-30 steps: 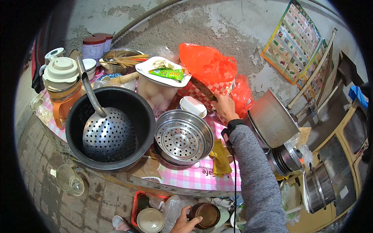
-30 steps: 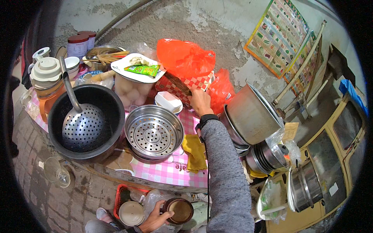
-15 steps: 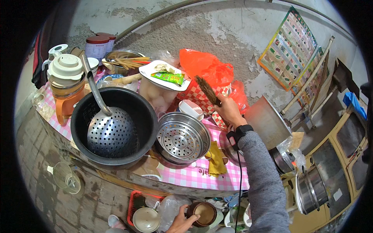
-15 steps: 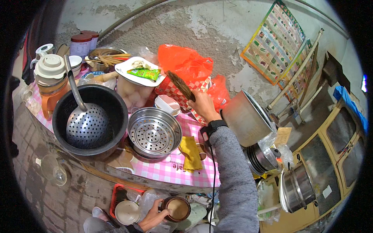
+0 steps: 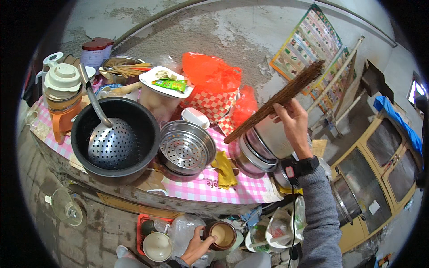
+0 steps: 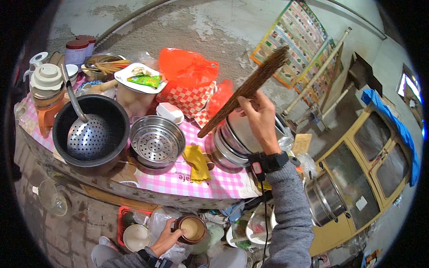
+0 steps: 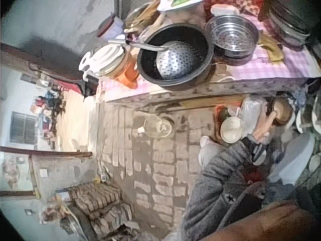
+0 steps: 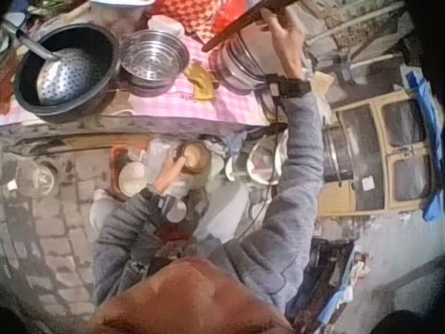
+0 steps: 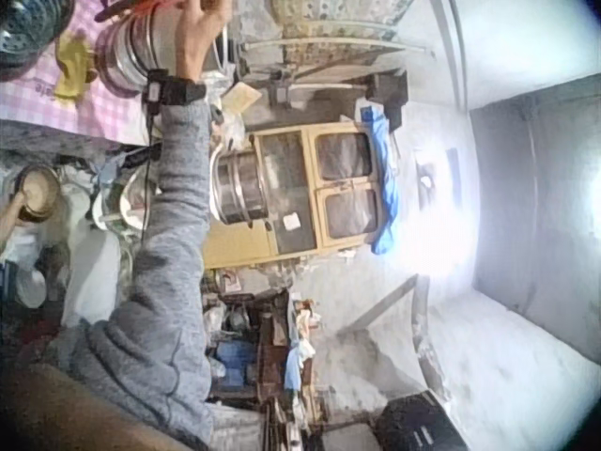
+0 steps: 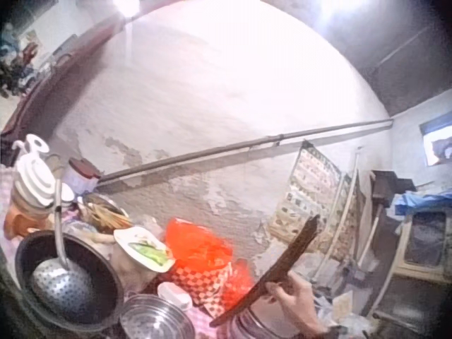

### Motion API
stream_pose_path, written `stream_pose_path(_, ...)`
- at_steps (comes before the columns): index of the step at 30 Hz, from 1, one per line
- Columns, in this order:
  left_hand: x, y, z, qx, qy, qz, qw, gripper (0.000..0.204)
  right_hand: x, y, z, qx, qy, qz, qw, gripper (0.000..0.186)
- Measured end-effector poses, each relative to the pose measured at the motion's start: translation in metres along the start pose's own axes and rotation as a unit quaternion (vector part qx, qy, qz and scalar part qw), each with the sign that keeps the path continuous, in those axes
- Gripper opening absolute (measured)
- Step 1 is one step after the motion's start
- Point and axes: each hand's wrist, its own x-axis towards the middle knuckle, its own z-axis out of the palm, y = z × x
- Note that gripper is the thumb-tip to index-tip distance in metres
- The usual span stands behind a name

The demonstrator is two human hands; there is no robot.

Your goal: The person sits on the floor and wipes various kitchen items with a yellow cloth, including a steamer insert, a ladle, a blue mug, a small bowl, and a metal bowl. They place the items on a table covered with a pink and white checkered cloth and stack them with other kitchenware.

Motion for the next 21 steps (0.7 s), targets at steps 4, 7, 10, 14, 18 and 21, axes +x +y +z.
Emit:
stream_pose_path(4, -0.002, -0.004, 0.006, -0.007, -0.010, 0.024, 1.000, 0.083, -0.035, -0.039, -0.053, -0.029, 0.065, 0.002, 0.997, 0.015)
stream_pose_path(7, -0.006, -0.005, 0.011, -0.033, -0.012, 0.040, 0.999, 0.079, -0.075, -0.063, -0.100, -0.069, 0.099, 0.013, 0.993, 0.014)
stream_pose_path(10, -0.010, -0.004, 0.014, -0.044, -0.020, 0.038, 0.998, 0.073, -0.123, -0.076, -0.141, -0.146, 0.122, 0.077, 0.979, 0.016)
stream_pose_path(14, -0.014, -0.006, 0.018, -0.040, -0.024, 0.024, 0.999, 0.068, -0.186, -0.062, -0.168, -0.208, 0.085, 0.215, 0.950, 0.026)
stream_pose_path(18, -0.010, -0.013, 0.024, -0.007, -0.012, 0.002, 1.000, 0.068, -0.227, -0.026, -0.177, -0.234, -0.039, 0.292, 0.926, 0.033)
stream_pose_path(21, -0.005, -0.020, 0.027, 0.002, -0.015, -0.002, 1.000, 0.068, -0.247, 0.014, -0.167, -0.221, -0.115, 0.358, 0.900, 0.035)
